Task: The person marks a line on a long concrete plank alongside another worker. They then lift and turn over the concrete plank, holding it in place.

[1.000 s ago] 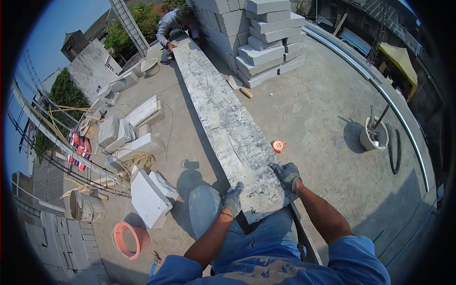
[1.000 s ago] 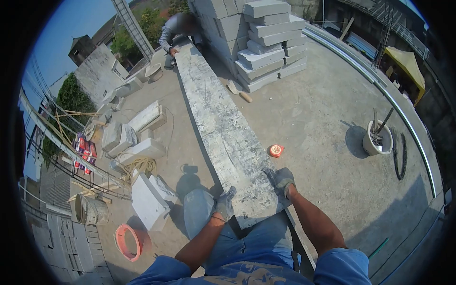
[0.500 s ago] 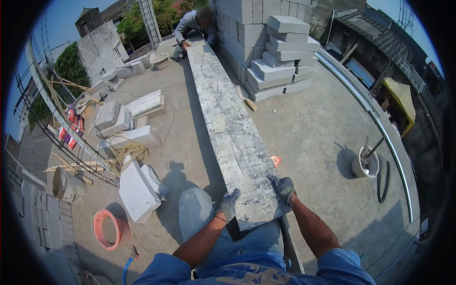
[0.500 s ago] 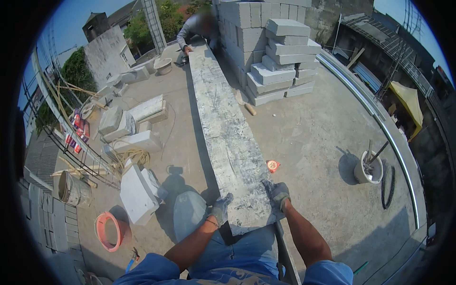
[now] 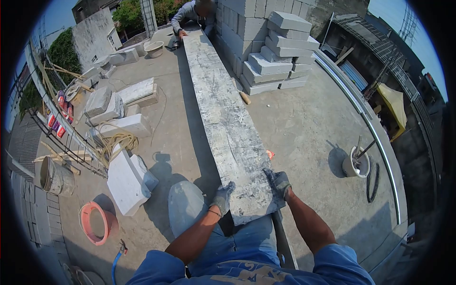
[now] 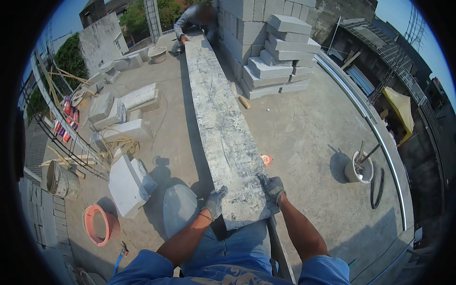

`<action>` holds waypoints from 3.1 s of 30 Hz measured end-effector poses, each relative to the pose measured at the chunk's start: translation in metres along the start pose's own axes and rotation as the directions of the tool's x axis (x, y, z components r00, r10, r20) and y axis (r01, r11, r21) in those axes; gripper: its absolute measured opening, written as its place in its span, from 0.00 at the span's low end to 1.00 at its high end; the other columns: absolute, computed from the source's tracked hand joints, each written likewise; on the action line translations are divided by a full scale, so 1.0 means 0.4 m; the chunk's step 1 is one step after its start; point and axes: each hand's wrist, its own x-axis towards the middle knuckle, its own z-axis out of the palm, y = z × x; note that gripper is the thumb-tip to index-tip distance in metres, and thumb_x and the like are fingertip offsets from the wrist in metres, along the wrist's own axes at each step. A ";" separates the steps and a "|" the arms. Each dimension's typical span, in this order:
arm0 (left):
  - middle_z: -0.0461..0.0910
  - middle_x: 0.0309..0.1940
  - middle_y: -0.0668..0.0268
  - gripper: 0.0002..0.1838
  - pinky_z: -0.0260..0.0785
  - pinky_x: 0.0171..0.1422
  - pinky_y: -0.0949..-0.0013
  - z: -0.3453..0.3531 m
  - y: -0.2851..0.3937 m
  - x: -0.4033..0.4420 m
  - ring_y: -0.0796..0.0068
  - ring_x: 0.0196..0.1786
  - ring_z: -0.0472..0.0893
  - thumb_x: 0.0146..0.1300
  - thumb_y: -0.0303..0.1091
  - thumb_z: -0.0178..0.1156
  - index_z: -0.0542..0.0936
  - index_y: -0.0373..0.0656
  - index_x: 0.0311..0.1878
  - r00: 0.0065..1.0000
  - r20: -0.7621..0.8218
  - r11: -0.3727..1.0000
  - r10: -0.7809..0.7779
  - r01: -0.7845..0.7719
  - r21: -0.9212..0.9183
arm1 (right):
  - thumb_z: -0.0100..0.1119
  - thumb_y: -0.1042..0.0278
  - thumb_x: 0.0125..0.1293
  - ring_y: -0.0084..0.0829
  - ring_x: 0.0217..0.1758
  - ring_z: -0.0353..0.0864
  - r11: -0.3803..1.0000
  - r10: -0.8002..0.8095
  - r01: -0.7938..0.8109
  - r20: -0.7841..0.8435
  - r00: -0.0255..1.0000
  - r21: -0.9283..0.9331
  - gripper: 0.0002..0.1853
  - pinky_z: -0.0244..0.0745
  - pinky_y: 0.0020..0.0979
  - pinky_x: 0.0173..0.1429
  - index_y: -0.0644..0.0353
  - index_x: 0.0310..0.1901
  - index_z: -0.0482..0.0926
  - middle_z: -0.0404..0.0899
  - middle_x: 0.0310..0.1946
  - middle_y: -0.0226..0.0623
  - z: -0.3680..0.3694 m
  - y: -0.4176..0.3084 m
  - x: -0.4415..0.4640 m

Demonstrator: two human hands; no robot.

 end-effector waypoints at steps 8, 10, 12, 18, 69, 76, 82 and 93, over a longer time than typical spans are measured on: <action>0.74 0.56 0.62 0.19 0.59 0.63 0.72 -0.032 -0.041 0.051 0.74 0.60 0.71 0.65 0.33 0.49 0.69 0.36 0.58 0.994 0.040 0.995 -0.100 0.099 0.027 | 0.60 0.42 0.58 0.18 0.20 0.66 0.999 -0.041 0.042 -0.038 0.998 0.035 0.30 0.63 0.29 0.23 0.70 0.20 0.79 0.73 0.15 0.29 0.007 0.026 0.021; 0.75 0.56 0.63 0.18 0.60 0.62 0.71 -0.088 -0.110 0.103 0.74 0.58 0.72 0.66 0.31 0.48 0.70 0.36 0.57 0.993 0.121 0.994 0.017 -0.030 0.107 | 0.60 0.43 0.58 0.18 0.20 0.66 0.999 -0.035 0.036 -0.036 0.999 0.034 0.30 0.63 0.29 0.23 0.70 0.20 0.78 0.73 0.15 0.29 0.005 0.012 0.011; 0.75 0.55 0.63 0.16 0.61 0.62 0.70 -0.117 -0.149 0.131 0.75 0.57 0.72 0.66 0.29 0.46 0.71 0.36 0.56 0.970 0.209 0.970 0.125 -0.163 0.179 | 0.60 0.43 0.58 0.18 0.20 0.66 0.999 -0.028 0.029 -0.034 0.999 0.037 0.30 0.63 0.29 0.23 0.70 0.20 0.78 0.74 0.16 0.29 0.008 0.014 0.014; 0.76 0.53 0.63 0.14 0.65 0.58 0.70 -0.032 -0.030 0.041 0.73 0.53 0.75 0.66 0.29 0.48 0.72 0.35 0.53 0.993 0.108 0.985 0.040 -0.058 0.165 | 0.59 0.43 0.59 0.17 0.21 0.66 0.993 -0.056 0.056 -0.004 0.998 0.107 0.30 0.64 0.29 0.24 0.71 0.22 0.79 0.73 0.17 0.28 0.009 0.028 0.022; 0.78 0.36 0.73 0.14 0.69 0.41 0.70 -0.047 -0.058 0.055 0.80 0.38 0.77 0.57 0.37 0.63 0.77 0.45 0.45 0.872 0.195 0.842 0.448 -0.485 0.234 | 0.58 0.43 0.60 0.15 0.21 0.63 0.992 -0.073 0.072 -0.006 0.997 -0.102 0.29 0.62 0.27 0.23 0.67 0.19 0.77 0.72 0.16 0.25 0.010 0.031 0.021; 0.77 0.42 0.70 0.21 0.66 0.47 0.70 0.001 0.031 -0.005 0.79 0.44 0.74 0.58 0.43 0.62 0.73 0.41 0.51 0.998 -0.052 0.996 -0.041 0.045 0.071 | 0.57 0.42 0.61 0.16 0.18 0.59 0.999 -0.035 0.036 0.044 0.998 -0.024 0.29 0.57 0.27 0.22 0.62 0.15 0.74 0.66 0.13 0.22 0.012 0.007 0.006; 0.78 0.40 0.69 0.21 0.66 0.48 0.72 0.023 0.055 -0.030 0.80 0.43 0.75 0.56 0.45 0.63 0.75 0.41 0.48 0.996 -0.086 0.998 0.018 -0.013 0.059 | 0.56 0.42 0.62 0.16 0.18 0.58 0.995 -0.067 0.071 0.046 0.997 -0.075 0.29 0.56 0.27 0.22 0.61 0.14 0.73 0.65 0.12 0.23 0.009 -0.015 -0.011; 0.78 0.46 0.62 0.27 0.65 0.52 0.69 -0.026 -0.021 0.037 0.72 0.47 0.75 0.57 0.45 0.63 0.73 0.33 0.51 0.997 -0.066 0.994 0.040 -0.033 0.108 | 0.56 0.41 0.61 0.17 0.18 0.59 0.994 -0.097 0.099 0.049 0.994 -0.036 0.30 0.57 0.27 0.22 0.62 0.14 0.74 0.67 0.12 0.24 0.017 -0.010 -0.009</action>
